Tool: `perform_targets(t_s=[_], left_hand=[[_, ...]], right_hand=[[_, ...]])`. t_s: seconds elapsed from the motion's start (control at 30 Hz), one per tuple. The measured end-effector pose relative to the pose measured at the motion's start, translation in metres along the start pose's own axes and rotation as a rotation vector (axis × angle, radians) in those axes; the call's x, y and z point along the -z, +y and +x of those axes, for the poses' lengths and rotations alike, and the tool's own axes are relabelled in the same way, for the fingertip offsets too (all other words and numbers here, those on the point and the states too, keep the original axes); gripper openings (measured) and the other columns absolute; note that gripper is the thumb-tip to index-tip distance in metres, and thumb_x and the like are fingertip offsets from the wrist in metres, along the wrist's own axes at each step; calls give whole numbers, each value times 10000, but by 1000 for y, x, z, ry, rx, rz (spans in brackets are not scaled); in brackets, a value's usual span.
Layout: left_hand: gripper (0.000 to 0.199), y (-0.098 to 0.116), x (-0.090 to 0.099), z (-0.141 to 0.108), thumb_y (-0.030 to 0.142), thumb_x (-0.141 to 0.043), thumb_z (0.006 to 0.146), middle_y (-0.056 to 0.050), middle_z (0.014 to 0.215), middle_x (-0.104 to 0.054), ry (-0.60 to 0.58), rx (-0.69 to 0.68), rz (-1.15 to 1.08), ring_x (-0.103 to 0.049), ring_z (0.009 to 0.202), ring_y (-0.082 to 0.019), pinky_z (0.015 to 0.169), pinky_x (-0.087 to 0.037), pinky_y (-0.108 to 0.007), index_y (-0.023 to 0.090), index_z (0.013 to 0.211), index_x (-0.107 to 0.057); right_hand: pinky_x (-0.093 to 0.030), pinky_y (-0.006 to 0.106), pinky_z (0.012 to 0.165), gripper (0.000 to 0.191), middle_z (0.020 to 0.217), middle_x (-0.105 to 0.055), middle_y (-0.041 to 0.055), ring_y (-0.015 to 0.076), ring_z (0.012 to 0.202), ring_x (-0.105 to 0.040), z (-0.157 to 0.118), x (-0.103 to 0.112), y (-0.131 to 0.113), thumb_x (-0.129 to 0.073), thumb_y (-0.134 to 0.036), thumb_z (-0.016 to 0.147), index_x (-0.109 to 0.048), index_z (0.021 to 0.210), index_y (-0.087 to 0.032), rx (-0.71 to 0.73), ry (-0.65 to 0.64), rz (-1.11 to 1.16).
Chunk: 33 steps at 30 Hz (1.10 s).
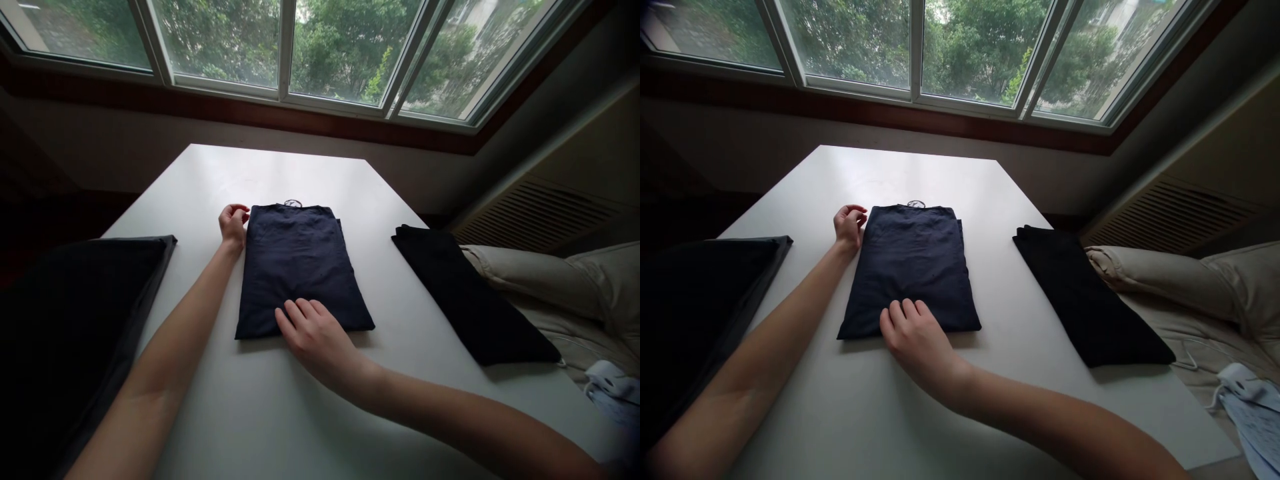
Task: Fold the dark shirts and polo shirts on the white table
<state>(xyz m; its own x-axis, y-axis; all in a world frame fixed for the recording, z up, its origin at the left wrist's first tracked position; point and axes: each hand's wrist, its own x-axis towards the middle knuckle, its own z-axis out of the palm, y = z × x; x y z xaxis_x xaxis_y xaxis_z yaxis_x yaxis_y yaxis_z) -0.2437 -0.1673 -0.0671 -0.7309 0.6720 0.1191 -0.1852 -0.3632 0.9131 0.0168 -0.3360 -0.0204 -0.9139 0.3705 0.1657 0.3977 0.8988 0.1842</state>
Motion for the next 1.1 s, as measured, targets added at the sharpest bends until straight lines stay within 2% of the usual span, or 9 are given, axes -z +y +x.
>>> perform_targets(t_s=[0.1, 0.23, 0.4, 0.53, 0.6, 0.73, 0.83, 1.03, 1.1], left_hand=[[137, 1, 0, 0, 58, -493, 619, 16, 650, -570, 6, 3, 3, -502, 573, -79, 560, -399, -191, 172, 609, -568], [145, 2, 0, -1, 43, -486, 623, 10, 656, -570, -1, 15, 3, -503, 572, -80, 574, -413, -199, 165, 619, -563], [156, 0, 0, 0, 31, -478, 633, 12, 637, -568, -22, -4, 5, -485, 551, -75, 579, -418, -201, 160, 617, -565], [148, 1, 1, -1, 49, -475, 636, 22, 635, -573, -22, -5, 15, -481, 544, -68, 590, -428, -195, 163, 622, -567], [140, 2, 1, -2, 60, -475, 634, 24, 639, -576, -25, -6, 16, -482, 545, -67, 593, -431, -195, 165, 627, -569], [126, 2, 1, -2, 77, -481, 630, 24, 642, -575, -26, -14, 11, -492, 555, -71, 583, -426, -195, 168, 630, -569], [123, 0, 2, 0, 80, -486, 626, 21, 644, -570, -33, -26, 17, -492, 554, -73, 574, -421, -199, 168, 630, -572], [101, -1, 3, -2, 100, -497, 646, 17, 652, -570, -43, -20, 63, -497, 568, -86, 588, -430, -221, 177, 649, -564], [61, 11, 0, -6, 136, -536, 674, 5, 687, -603, -134, -2, 105, -535, 606, -102, 626, -447, -243, 177, 691, -577]], right_hand=[[-500, 399, 752, 363, 1106, -652, 177, 265, 933, -588, 5, -4, -8, -431, -92, 898, -575, 1230, -107, -7, -2, -76], [-491, 394, 742, 364, 1098, -651, 172, 265, 944, -592, 3, -6, -5, -419, -82, 902, -574, 1229, -107, -9, 15, -73], [-452, 329, 708, 311, 997, -663, 117, 211, 835, -610, 3, 2, 4, -453, -43, 864, -615, 1106, -154, -87, -43, 71], [-395, 262, 610, 292, 939, -670, 65, 148, 730, -622, 3, 11, 16, -439, -26, 874, -611, 1058, -174, -165, -62, 215], [-365, 254, 573, 278, 899, -675, 50, 141, 691, -629, 3, 15, 25, -419, -55, 909, -603, 1078, -179, -229, -16, 215], [-328, 252, 541, 256, 886, -699, 46, 153, 672, -646, 5, 24, 48, -388, -142, 964, -581, 1123, -197, -423, 167, 165], [-307, 255, 528, 231, 872, -706, 45, 163, 655, -642, 10, 34, 65, -373, -212, 990, -577, 1097, -196, -516, 274, 144], [-266, 257, 510, 252, 793, -690, 37, 157, 588, -606, 24, 36, 79, -337, -268, 1011, -577, 1023, -192, -549, 341, 85], [-262, 256, 506, 252, 805, -691, 35, 156, 593, -607, 28, 32, 79, -334, -265, 1011, -575, 1033, -194, -530, 335, 83]])
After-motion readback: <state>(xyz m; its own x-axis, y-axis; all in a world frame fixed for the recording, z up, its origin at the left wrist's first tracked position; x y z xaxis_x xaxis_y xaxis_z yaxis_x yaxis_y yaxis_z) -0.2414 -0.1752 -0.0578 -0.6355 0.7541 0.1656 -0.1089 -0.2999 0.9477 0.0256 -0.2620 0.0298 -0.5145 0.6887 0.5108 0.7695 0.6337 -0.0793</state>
